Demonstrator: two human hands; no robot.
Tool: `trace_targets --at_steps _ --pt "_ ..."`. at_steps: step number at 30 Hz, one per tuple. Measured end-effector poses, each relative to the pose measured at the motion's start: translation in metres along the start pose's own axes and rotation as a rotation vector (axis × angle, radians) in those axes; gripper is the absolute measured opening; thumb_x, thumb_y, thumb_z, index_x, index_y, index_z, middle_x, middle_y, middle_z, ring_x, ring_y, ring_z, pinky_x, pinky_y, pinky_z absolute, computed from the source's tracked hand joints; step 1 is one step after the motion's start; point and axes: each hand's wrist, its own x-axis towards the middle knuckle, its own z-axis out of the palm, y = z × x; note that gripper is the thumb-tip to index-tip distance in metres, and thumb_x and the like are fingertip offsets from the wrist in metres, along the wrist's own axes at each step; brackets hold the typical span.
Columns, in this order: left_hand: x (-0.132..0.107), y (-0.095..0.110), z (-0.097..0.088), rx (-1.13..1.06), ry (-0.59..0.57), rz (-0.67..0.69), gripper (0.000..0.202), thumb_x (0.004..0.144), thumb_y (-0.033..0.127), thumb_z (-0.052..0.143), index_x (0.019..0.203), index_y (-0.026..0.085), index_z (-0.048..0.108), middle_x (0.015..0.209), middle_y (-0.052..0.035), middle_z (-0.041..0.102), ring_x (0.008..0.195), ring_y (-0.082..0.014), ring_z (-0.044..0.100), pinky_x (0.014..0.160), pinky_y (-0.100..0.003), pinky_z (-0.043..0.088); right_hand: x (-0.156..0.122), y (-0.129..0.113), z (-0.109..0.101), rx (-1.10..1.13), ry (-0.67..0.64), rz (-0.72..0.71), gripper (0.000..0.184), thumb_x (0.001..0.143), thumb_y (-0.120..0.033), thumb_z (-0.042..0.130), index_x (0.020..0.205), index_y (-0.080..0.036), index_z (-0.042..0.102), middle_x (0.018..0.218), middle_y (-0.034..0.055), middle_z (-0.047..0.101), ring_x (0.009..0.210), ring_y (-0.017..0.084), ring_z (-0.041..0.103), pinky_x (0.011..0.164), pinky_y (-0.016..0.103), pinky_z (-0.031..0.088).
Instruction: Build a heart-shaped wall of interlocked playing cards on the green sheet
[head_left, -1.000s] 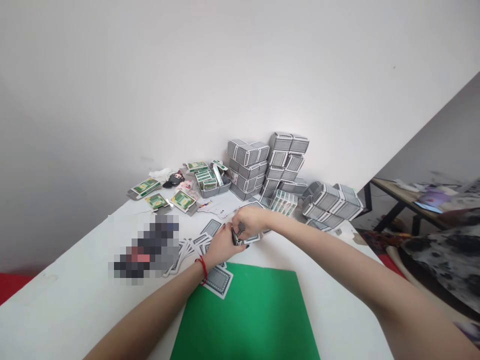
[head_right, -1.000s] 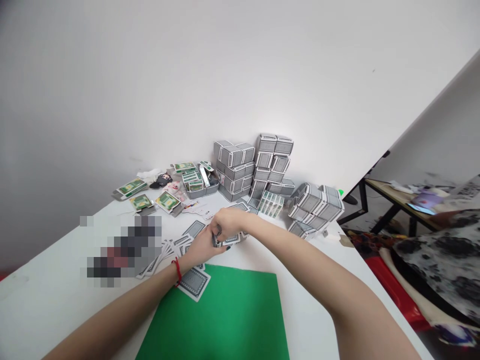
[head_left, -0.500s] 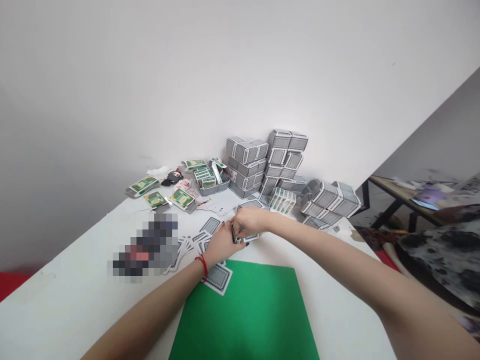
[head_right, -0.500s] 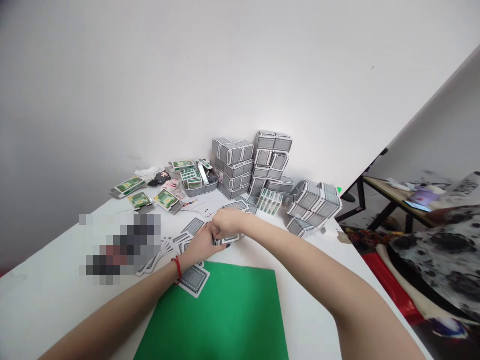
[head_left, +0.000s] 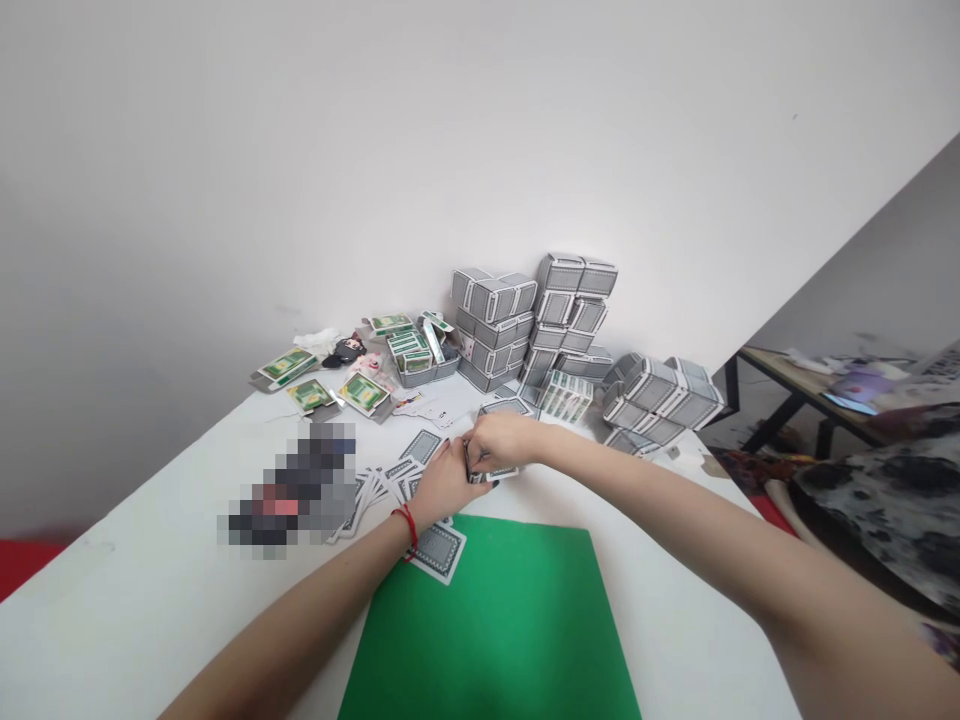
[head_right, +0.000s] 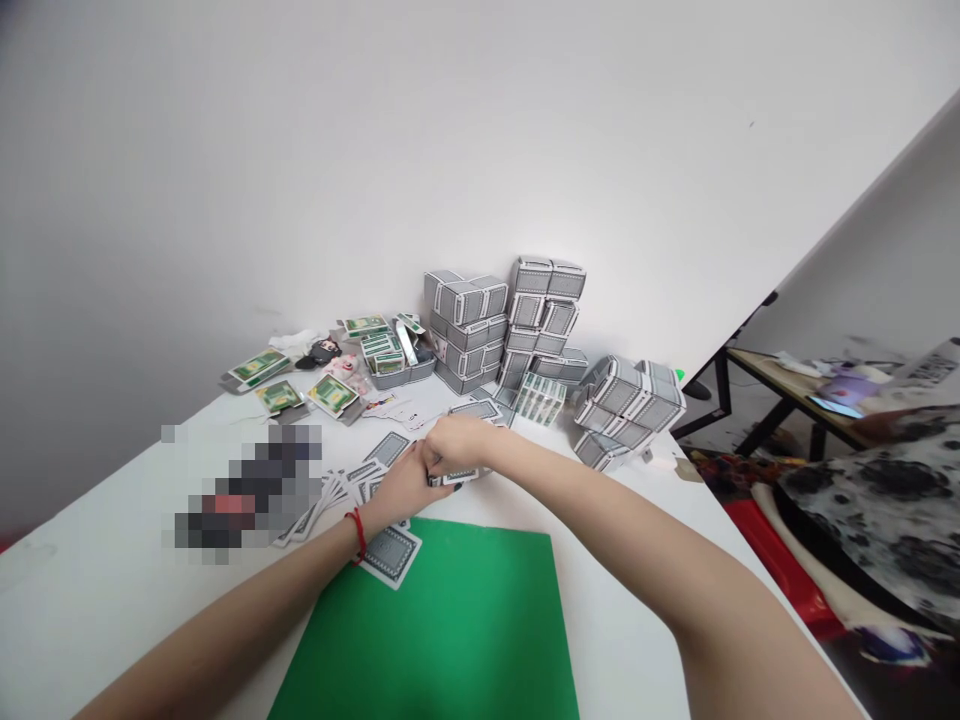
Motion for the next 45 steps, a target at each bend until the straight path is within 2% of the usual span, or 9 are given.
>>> trace_targets --at_steps 5,14,22,29,36,45 --pt "0.000 0.001 0.000 -0.038 -0.003 0.015 0.040 0.063 0.035 0.066 0.096 0.018 0.054 0.096 -0.0070 0.060 0.095 -0.0262 0.055 0.083 -0.038 0.044 0.001 0.000 0.006 -0.005 0.053 -0.030 0.018 0.073 -0.026 0.058 0.081 -0.023 0.073 0.084 0.0036 0.072 0.071 0.015 0.059 0.049 0.024 0.024" --pt "0.001 -0.004 0.004 0.001 -0.012 -0.009 0.039 0.061 0.036 0.067 0.092 0.017 0.053 0.090 -0.0067 0.059 0.091 -0.0262 0.056 0.081 -0.037 0.043 -0.003 0.005 0.019 0.018 0.131 -0.049 0.014 0.072 -0.022 0.059 0.076 -0.021 0.073 0.080 0.0043 0.071 0.075 0.016 0.057 0.054 0.024 0.030" --pt "0.000 -0.002 0.005 0.045 -0.009 -0.041 0.036 0.064 0.041 0.063 0.086 0.017 0.048 0.088 -0.0090 0.059 0.095 -0.0281 0.055 0.080 -0.038 0.043 -0.004 0.011 0.011 0.157 0.051 -0.085 0.019 0.070 -0.018 0.060 0.084 -0.021 0.073 0.078 0.0006 0.071 0.065 0.011 0.056 0.060 0.020 0.036" --pt "-0.002 0.000 0.002 0.015 -0.012 -0.040 0.036 0.062 0.038 0.064 0.085 0.017 0.046 0.088 -0.0093 0.060 0.096 -0.0299 0.056 0.080 -0.040 0.044 -0.006 0.015 0.014 0.234 0.083 -0.100 0.018 0.071 -0.017 0.059 0.081 -0.018 0.073 0.085 0.0012 0.071 0.061 0.009 0.056 0.059 0.018 0.036" --pt "-0.001 0.002 0.000 0.015 -0.016 -0.023 0.038 0.062 0.037 0.064 0.089 0.017 0.048 0.094 -0.0115 0.060 0.099 -0.0305 0.057 0.084 -0.042 0.044 -0.004 0.015 0.013 0.268 0.096 -0.103 0.015 0.070 -0.018 0.060 0.078 -0.016 0.072 0.082 0.0012 0.071 0.060 0.008 0.055 0.058 0.017 0.036" --pt "-0.001 0.001 0.000 0.017 -0.031 -0.004 0.036 0.061 0.036 0.064 0.087 0.017 0.048 0.091 -0.0109 0.061 0.096 -0.0307 0.057 0.084 -0.043 0.044 -0.003 0.015 0.013 0.260 0.091 -0.088 0.016 0.068 -0.018 0.060 0.077 -0.017 0.073 0.081 0.0011 0.071 0.060 0.008 0.056 0.057 0.018 0.035"
